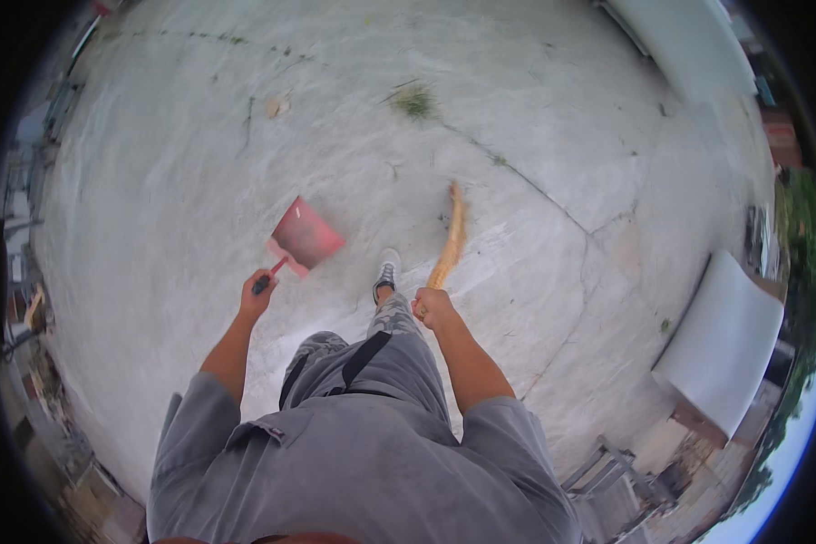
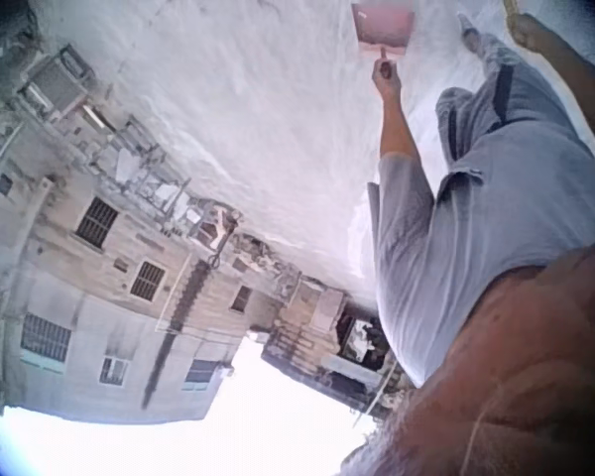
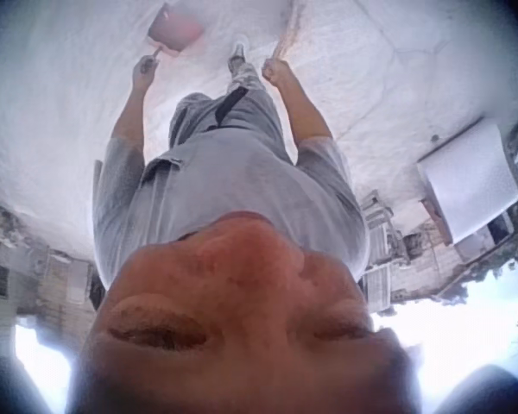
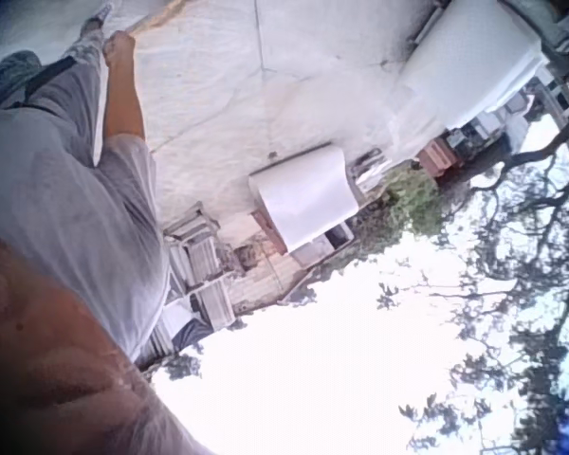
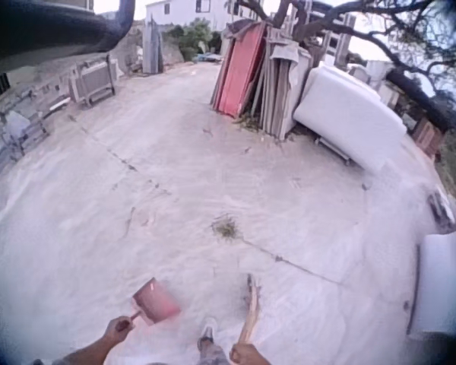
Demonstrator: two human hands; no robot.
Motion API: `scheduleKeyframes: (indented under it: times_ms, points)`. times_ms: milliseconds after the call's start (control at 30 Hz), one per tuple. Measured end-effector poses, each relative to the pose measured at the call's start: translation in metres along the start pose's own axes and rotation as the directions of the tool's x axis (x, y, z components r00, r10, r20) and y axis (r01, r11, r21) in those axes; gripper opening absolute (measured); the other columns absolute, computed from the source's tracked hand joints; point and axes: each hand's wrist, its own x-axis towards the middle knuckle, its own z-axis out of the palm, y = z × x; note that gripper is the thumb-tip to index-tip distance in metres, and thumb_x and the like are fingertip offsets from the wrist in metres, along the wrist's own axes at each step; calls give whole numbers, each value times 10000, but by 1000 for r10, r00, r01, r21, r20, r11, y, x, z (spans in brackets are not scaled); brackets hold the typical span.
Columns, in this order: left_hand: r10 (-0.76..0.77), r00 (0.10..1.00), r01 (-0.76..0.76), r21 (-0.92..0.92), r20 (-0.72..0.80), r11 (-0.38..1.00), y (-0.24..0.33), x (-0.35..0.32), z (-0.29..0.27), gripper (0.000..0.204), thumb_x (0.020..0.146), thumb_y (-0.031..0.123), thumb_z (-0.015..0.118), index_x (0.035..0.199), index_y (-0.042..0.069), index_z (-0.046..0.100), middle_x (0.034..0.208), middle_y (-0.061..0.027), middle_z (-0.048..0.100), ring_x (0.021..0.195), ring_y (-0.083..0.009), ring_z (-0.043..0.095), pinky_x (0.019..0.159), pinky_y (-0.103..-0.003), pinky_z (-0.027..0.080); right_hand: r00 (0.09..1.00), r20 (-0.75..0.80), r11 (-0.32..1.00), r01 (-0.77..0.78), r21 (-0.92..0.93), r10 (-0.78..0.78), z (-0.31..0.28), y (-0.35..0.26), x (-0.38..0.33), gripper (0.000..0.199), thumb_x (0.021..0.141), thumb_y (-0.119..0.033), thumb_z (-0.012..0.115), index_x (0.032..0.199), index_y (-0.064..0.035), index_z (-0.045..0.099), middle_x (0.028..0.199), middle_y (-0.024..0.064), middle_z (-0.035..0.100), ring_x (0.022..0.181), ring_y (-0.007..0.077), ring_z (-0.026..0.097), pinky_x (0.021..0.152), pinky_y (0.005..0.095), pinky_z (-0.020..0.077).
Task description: The person sweeps debris from a concrete floor using a traditional straw broom and a pink dustpan. They gather scattered pieces of trash and dust into piles, then sweep the debris into the dustpan. The person moves from an indoor workshop area to an outdoor yard, continuing to clean the surface.
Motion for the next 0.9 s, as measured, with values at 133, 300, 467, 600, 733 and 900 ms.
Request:
scheduleKeyframes:
  times_ms: [133, 300, 467, 600, 733, 900]
  points:
    - [35, 999, -38, 95, 34, 995, 20, 72, 6, 101, 821, 51, 666, 834, 45, 566, 699, 17, 501, 693, -84, 454, 658, -254, 414, 990, 137, 990, 34, -137, -16, -6, -44, -20, 131, 740, -15, 620, 806, 39, 521, 588, 88, 485, 459, 192, 503, 365, 308, 414]
    - [35, 999, -35, -9, -4, 999, -14, 121, 8, 94, 798, 25, 662, 834, 37, 575, 716, -6, 533, 724, -77, 475, 676, -258, 434, 994, 92, 946, 80, -314, -53, 4, -121, -81, 87, 772, -13, 607, 773, 6, 522, 601, 68, 513, 448, 149, 485, 361, 263, 394]
    - [68, 998, -68, -109, -1, 992, -35, 140, -9, 124, 749, 4, 682, 844, 39, 612, 793, -61, 632, 770, -138, 583, 729, -292, 477, 953, 10, 840, 271, -470, -303, 64, -147, -64, 61, 738, 23, 558, 753, 64, 515, 607, 95, 500, 441, 170, 499, 337, 284, 375]
    - [-88, 996, 89, -80, 16, 993, -27, 174, -7, 95, 768, 22, 681, 838, 56, 627, 775, -55, 640, 753, -131, 596, 706, -292, 483, 953, -75, 838, 218, -500, -293, 107, -141, -18, 51, 732, 21, 511, 759, 61, 495, 577, 85, 474, 417, 171, 482, 324, 290, 347]
    - [-204, 978, 209, -137, 50, 968, -45, 175, -22, 82, 759, 39, 687, 822, 67, 642, 744, -75, 644, 726, -164, 612, 676, -317, 482, 981, 13, 577, 125, -807, -195, 163, -77, -37, 74, 734, -11, 544, 679, 3, 497, 495, 59, 446, 386, 172, 461, 330, 291, 330]
    - [-69, 992, 85, -158, 105, 984, -77, 173, -40, 110, 742, 46, 695, 821, 62, 621, 782, -86, 652, 770, -205, 629, 708, -322, 482, 994, 109, 649, 74, -757, 14, 167, -46, -131, 40, 738, -30, 570, 751, -8, 540, 543, 56, 496, 380, 143, 461, 347, 272, 381]
